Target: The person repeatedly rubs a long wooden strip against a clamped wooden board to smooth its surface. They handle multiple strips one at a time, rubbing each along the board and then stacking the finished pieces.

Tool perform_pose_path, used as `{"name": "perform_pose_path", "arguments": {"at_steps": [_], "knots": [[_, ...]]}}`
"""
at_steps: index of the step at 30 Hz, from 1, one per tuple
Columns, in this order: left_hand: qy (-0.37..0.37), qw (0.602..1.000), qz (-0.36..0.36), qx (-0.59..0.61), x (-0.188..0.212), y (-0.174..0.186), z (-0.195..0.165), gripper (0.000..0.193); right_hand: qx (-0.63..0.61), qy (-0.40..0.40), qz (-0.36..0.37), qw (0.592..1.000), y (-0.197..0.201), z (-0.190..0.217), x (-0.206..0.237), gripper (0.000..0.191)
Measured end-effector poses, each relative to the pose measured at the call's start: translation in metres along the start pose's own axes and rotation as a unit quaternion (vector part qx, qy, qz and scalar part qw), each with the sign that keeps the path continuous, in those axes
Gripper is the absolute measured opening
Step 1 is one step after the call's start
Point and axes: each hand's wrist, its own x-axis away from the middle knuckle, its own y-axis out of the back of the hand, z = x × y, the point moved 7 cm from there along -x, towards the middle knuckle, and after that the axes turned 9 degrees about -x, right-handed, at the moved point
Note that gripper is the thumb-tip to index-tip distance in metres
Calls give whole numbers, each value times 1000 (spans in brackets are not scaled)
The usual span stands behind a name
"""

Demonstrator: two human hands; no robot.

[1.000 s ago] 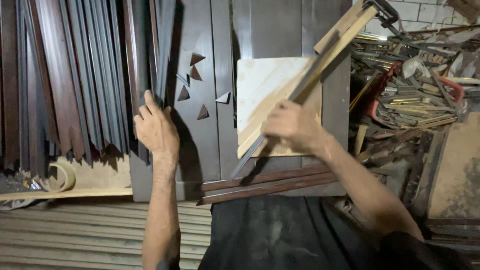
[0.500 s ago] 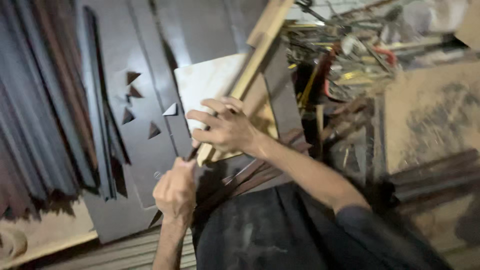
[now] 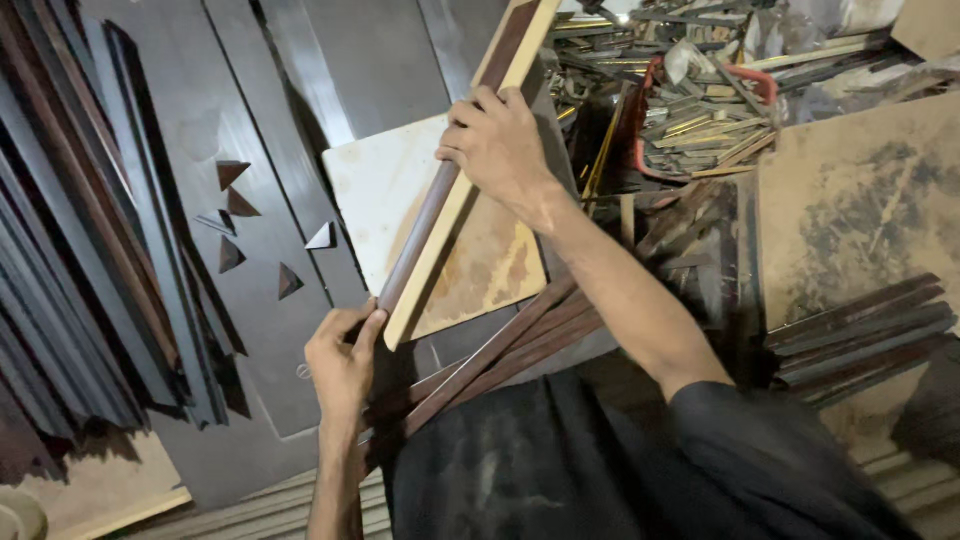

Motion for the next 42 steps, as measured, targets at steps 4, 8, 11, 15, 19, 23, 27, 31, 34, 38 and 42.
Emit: {"name": "perform_pose_path", "arguments": {"at_steps": [4,8,11,15,19,23,27,31,34,38,42], "knots": [[-35,997,14,-63,-11,4,-19,23,46,66,33,996,9,29,8,31],[-122,990,18,-64,-9,17,-30,13,-44,166,96,980,-10,85,34,47],[-164,961,-29,-222,-21,43,-28,19,-54,225,9,973,-35,76,10,36],[-94,890,-177,-410,-54,109,-9,26,-74,117,-16,990,-68,-5,-67,29],[-28,812,-226,-538,-71,129,20,63,-25,141,71,987,-53,17,-62,24],[7,858,-196,-475,-66,124,51,44,-35,137,38,989,-3,85,-1,50],[-23,817,-230,-528,-55,127,36,30,-86,178,73,978,3,97,13,17],[0,889,-289,-355,-27,140,19,33,-221,272,104,931,4,123,45,8],[-5,935,-275,-222,8,134,20,38,-182,290,15,939,16,170,98,8],[-59,939,-152,-301,39,85,4,27,-208,238,42,948,0,188,127,28],[-225,936,-73,-262,59,24,-44,22,-113,240,-98,959,-3,158,87,24]]}}
